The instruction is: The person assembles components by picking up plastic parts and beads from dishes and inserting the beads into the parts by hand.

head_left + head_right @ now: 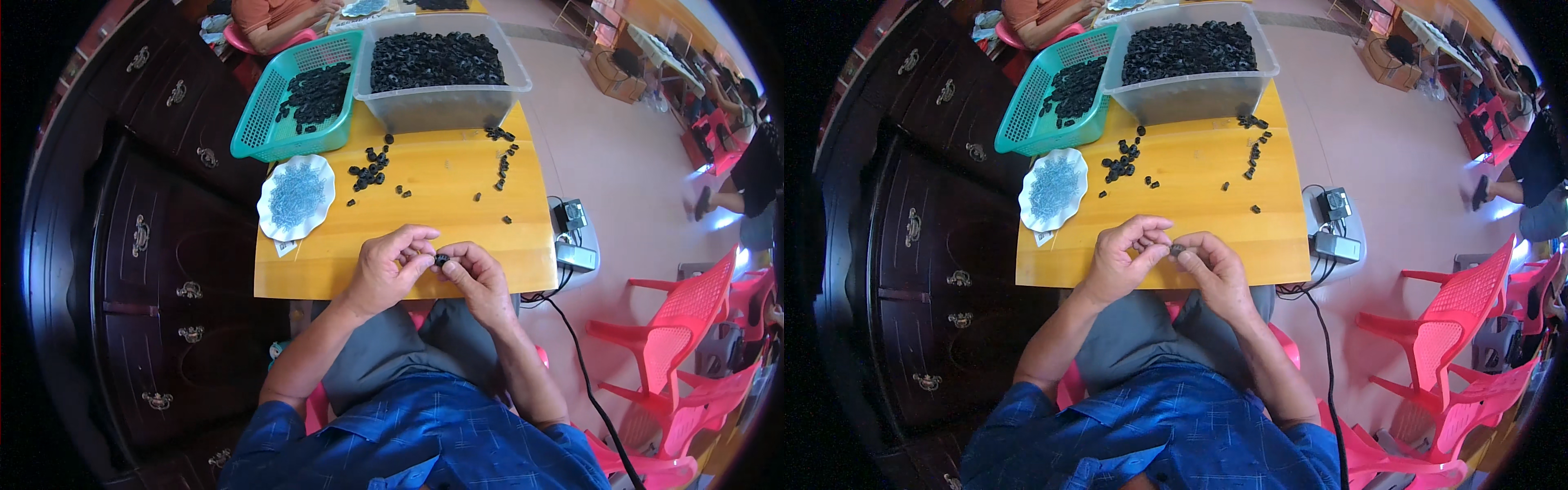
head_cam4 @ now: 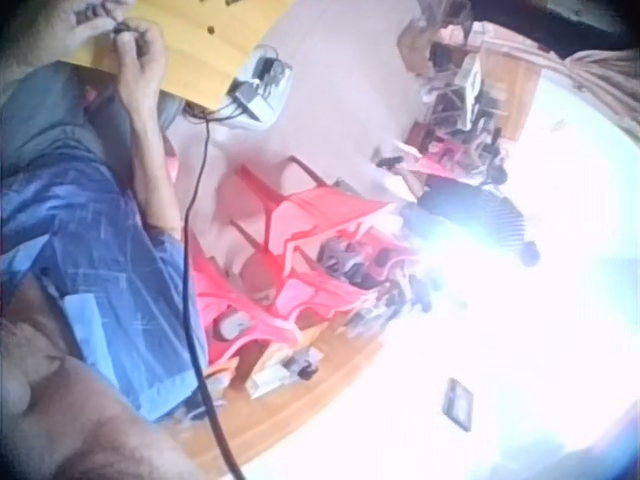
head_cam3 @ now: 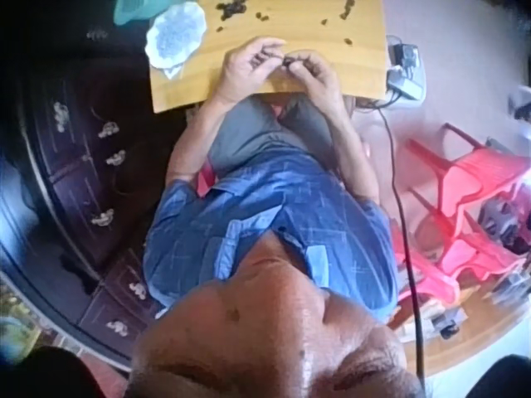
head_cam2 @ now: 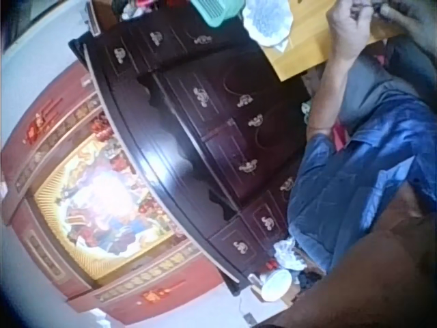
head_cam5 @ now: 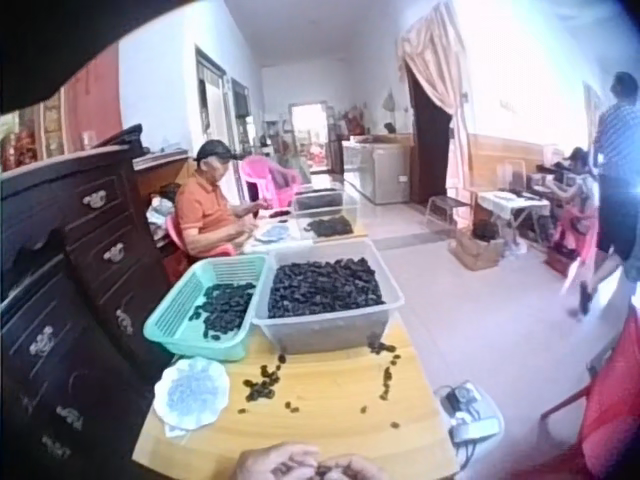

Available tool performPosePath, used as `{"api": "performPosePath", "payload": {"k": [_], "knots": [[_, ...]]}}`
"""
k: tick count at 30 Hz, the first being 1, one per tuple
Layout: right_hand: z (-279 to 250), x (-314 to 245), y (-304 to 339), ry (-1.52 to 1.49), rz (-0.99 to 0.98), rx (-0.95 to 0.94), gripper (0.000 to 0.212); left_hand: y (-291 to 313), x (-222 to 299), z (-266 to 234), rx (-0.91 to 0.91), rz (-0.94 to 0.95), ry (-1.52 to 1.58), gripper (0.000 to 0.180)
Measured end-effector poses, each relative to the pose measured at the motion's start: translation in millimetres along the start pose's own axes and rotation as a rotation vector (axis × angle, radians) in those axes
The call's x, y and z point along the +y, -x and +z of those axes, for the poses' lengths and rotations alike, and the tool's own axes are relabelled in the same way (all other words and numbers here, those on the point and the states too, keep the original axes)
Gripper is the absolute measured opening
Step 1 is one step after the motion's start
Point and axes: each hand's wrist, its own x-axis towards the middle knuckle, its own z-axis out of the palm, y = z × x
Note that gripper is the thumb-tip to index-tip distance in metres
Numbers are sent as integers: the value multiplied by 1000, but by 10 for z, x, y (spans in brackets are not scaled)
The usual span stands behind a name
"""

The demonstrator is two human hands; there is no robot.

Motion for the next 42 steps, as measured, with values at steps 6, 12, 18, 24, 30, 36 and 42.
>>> {"api": "performPosePath", "payload": {"k": [6,12,18,24,30,36,42], "knots": [[5,-45,27,-59,38,-10,14,-18,18,-69,-110,-140,16,28],[22,-71,39,-132,77,-88,14,11,-124,-157,-231,-324,408,16],[11,-97,54,-176,118,-94,16,20,-172,-151,-292,-246,419,14],[-14,-126,58,-262,132,-135,16,-47,-185,-125,-299,-274,554,18],[-35,-157,61,-404,168,-178,16,-344,-424,-206,-123,-295,175,19],[11,-167,69,-330,191,-103,18,-606,-769,-146,129,108,-766,23],[20,-165,65,-289,205,-69,17,-641,-890,-106,55,42,-844,17]]}}
